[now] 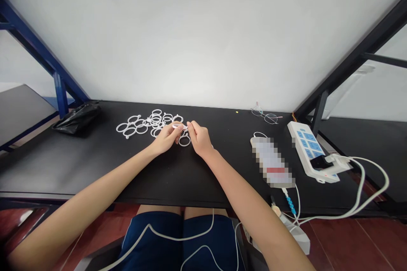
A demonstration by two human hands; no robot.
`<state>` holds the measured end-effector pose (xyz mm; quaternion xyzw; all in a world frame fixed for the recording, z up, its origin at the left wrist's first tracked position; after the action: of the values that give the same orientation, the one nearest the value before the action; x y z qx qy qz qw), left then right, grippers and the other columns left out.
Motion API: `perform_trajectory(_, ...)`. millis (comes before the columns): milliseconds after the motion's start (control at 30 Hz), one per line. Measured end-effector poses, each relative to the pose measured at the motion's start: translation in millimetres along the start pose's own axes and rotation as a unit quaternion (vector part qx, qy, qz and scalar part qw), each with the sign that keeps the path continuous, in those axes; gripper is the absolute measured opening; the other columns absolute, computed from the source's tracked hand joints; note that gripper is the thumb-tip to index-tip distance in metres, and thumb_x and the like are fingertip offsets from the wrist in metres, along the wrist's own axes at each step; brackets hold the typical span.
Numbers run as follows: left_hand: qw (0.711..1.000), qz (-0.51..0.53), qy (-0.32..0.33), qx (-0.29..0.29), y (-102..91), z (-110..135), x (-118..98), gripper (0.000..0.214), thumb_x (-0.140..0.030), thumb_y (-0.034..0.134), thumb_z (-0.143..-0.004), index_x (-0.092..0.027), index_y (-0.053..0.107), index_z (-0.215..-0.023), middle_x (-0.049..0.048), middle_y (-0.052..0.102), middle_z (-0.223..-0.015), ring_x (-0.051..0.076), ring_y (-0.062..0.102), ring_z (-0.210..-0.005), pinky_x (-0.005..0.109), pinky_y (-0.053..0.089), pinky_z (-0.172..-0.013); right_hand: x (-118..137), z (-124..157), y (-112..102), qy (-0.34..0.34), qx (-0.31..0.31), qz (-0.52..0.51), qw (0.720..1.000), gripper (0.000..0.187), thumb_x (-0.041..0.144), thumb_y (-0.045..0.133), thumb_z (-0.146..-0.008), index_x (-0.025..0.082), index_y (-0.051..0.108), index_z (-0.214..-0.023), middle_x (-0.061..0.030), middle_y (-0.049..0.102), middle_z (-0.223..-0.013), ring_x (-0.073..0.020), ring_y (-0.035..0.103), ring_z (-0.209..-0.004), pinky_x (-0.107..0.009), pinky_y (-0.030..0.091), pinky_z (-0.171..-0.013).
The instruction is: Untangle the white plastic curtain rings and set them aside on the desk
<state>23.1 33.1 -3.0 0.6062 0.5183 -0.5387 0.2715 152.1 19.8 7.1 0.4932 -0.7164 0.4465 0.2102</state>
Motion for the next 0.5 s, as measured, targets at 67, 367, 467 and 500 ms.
perform_trajectory(67, 1.0, -0.005, 0.0, 0.0, 0.0, 0.0, 0.0, 0.041, -0.056, 0.047, -0.09, -0.016, 0.054, -0.086, -0.0046, 0.044, -0.058, 0.01, 0.047, -0.05, 0.023, 0.042, -0.051, 0.0, 0.0, -0.1, 0.003, 0.001, 0.005, 1.0, 0.044, 0.052, 0.03, -0.099, 0.023, 0.031, -0.066, 0.0051, 0.039, -0.05, -0.0096, 0.042, -0.045, -0.023, 0.036, -0.049)
perform_trajectory(367, 1.0, -0.006, -0.004, -0.002, 0.0, 1.0, -3.6, 0.04, -0.055, 0.048, -0.09, -0.016, 0.056, -0.089, -0.0036, 0.047, -0.062, 0.009, 0.047, -0.051, 0.022, 0.042, -0.05, -0.4, -0.1, -0.8, 0.008, 0.004, 0.015, 1.0, 0.043, 0.05, 0.03, -0.099, 0.023, 0.031, -0.066, 0.0048, 0.039, -0.051, -0.0099, 0.043, -0.046, -0.023, 0.036, -0.05)
perform_trajectory(467, 1.0, -0.009, -0.002, 0.0, -1.2, 0.8, -3.5, 0.038, -0.053, 0.049, -0.09, -0.015, 0.057, -0.089, -0.0027, 0.049, -0.064, 0.009, 0.047, -0.052, 0.022, 0.042, -0.051, -0.5, -0.2, -1.6, 0.011, 0.005, 0.02, 1.0, 0.043, 0.05, 0.03, -0.099, 0.022, 0.032, -0.066, 0.0044, 0.04, -0.053, -0.0099, 0.043, -0.047, -0.023, 0.036, -0.051)
perform_trajectory(500, 1.0, -0.011, 0.0, 0.001, -1.7, 0.7, -3.5, 0.037, -0.052, 0.05, -0.09, -0.015, 0.058, -0.089, -0.0026, 0.049, -0.064, 0.009, 0.047, -0.053, 0.022, 0.042, -0.051, -0.5, -0.2, -1.9, 0.012, 0.006, 0.023, 1.0, 0.043, 0.051, 0.03, -0.099, 0.022, 0.032, -0.066, 0.0043, 0.041, -0.053, -0.0099, 0.043, -0.047, -0.023, 0.036, -0.051)
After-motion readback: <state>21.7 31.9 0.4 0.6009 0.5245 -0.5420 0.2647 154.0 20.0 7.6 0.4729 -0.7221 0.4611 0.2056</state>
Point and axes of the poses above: each hand's wrist, its own z-axis away from the middle knuckle, its own y-axis out of the palm, x = y × z, the point moved 6 cm from there along -z, towards the middle knuckle
